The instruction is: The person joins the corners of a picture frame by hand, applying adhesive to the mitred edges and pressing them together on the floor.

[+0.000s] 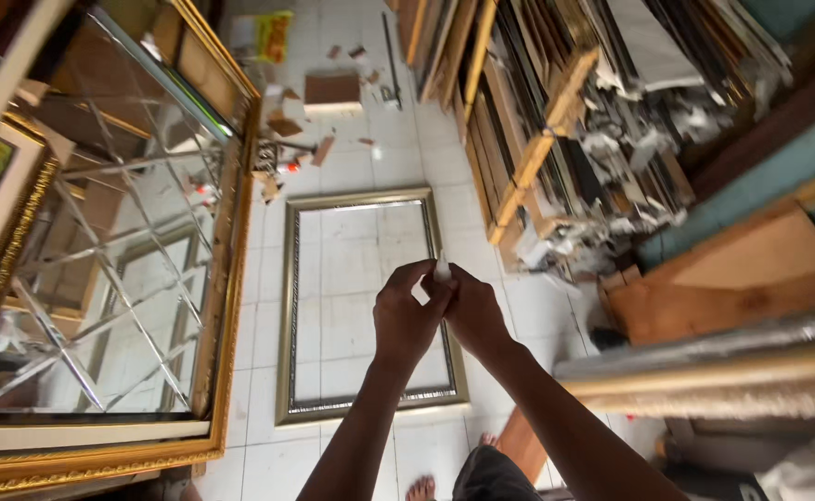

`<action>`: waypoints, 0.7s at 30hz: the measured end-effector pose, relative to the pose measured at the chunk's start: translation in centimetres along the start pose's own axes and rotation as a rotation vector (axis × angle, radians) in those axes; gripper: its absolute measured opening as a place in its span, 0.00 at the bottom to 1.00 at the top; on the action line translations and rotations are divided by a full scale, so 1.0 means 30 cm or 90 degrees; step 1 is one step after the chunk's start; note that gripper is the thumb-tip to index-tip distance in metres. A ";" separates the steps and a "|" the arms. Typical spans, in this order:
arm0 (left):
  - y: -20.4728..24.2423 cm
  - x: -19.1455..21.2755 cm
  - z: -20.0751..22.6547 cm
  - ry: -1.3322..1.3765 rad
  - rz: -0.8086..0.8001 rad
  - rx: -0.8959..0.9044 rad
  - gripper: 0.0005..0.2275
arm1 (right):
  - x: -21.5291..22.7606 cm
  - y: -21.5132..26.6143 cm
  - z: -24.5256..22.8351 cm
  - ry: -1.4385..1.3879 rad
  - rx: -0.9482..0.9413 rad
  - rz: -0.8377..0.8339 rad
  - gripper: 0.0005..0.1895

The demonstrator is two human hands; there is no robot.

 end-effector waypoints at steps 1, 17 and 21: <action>-0.054 0.001 0.001 -0.001 0.015 -0.003 0.15 | 0.016 -0.059 -0.015 -0.001 0.015 -0.004 0.08; -0.892 -0.114 -0.020 -0.031 0.215 0.099 0.16 | 0.049 -1.044 0.006 0.041 0.158 -0.269 0.09; -1.074 -0.086 -0.016 -0.023 0.256 0.161 0.16 | 0.038 -1.263 -0.060 0.066 0.178 -0.348 0.06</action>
Point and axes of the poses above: each hand's wrist, its own y-axis away from the middle knuckle, its own x-axis out of the back of the hand, z = x × y, the point moved 7 cm from there along -y, towards the middle knuckle, and after that the axes turned 5 degrees about -z, right-handed, at the moved point
